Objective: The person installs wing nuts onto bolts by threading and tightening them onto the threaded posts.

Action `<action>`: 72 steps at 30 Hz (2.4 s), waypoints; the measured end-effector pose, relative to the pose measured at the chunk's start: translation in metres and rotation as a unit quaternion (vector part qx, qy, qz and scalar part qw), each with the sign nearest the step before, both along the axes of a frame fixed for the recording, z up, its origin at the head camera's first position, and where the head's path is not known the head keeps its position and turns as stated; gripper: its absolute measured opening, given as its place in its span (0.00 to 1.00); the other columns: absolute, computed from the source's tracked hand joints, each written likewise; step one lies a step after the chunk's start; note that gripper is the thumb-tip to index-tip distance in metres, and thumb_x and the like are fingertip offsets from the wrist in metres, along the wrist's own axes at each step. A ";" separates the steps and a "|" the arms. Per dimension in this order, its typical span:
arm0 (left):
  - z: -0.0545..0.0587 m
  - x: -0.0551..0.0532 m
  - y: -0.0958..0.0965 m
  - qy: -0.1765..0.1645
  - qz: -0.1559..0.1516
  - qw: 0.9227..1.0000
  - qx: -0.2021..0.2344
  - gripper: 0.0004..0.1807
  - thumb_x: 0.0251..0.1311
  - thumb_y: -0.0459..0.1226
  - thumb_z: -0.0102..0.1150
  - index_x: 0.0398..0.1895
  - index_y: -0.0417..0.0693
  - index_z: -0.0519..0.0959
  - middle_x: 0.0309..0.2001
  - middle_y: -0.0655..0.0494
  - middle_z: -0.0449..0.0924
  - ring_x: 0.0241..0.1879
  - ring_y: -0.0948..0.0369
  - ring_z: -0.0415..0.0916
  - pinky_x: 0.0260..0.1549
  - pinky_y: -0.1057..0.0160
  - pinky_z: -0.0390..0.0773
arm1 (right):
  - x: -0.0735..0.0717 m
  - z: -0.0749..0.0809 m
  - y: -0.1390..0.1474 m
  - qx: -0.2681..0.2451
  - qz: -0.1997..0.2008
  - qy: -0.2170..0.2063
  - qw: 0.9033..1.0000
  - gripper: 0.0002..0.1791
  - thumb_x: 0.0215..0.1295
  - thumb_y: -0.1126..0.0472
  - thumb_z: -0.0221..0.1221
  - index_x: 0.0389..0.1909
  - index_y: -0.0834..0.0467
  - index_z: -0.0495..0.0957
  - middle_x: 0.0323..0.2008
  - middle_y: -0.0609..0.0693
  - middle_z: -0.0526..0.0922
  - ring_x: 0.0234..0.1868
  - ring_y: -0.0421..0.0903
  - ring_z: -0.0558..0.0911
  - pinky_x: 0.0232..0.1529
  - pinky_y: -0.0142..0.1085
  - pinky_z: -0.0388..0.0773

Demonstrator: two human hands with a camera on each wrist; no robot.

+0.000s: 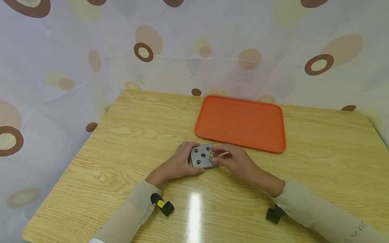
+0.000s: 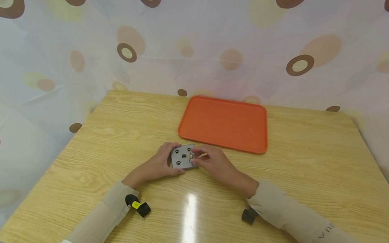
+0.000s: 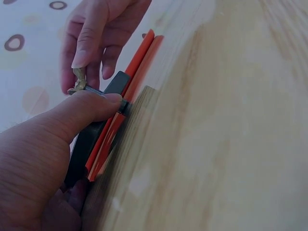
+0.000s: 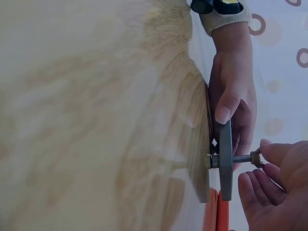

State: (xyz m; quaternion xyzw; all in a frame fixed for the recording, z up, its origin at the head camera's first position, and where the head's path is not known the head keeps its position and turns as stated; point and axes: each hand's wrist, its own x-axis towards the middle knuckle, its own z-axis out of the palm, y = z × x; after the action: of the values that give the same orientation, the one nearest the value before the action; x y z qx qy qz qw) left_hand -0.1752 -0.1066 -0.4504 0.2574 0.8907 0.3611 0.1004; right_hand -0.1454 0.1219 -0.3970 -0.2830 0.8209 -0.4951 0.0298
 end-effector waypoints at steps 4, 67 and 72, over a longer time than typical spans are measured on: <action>0.000 0.000 0.000 0.003 0.000 1.000 -0.001 0.47 0.46 0.55 0.67 0.67 0.50 0.56 0.56 0.54 0.60 0.48 0.60 0.59 0.46 0.60 0.64 | -0.001 -0.001 -0.001 -0.010 0.003 -0.008 1.000 0.18 0.58 0.71 0.61 0.50 0.73 0.74 0.47 0.65 0.78 0.44 0.59 0.79 0.43 0.41 0.76; 0.002 0.000 0.001 -0.011 0.005 1.000 0.009 0.48 0.46 0.55 0.68 0.67 0.49 0.56 0.57 0.55 0.59 0.49 0.60 0.58 0.47 0.60 0.64 | -0.005 -0.013 0.001 -0.013 -0.021 -0.010 1.000 0.15 0.58 0.70 0.61 0.47 0.70 0.76 0.41 0.61 0.80 0.43 0.55 0.79 0.42 0.42 0.76; 0.001 -0.001 0.001 -0.010 0.002 1.000 0.007 0.48 0.46 0.55 0.67 0.67 0.49 0.55 0.57 0.55 0.59 0.49 0.60 0.58 0.47 0.60 0.64 | -0.016 -0.034 0.004 -0.023 -0.014 -0.005 1.000 0.19 0.57 0.66 0.63 0.49 0.66 0.76 0.43 0.55 0.80 0.44 0.49 0.79 0.41 0.37 0.76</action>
State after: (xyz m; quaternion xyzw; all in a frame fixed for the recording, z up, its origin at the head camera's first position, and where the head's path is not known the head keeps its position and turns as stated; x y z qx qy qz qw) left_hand -0.1761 -0.1053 -0.4497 0.2524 0.8877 0.3700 0.1063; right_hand -0.1613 0.1256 -0.4307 -0.2693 0.8129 -0.5161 0.0205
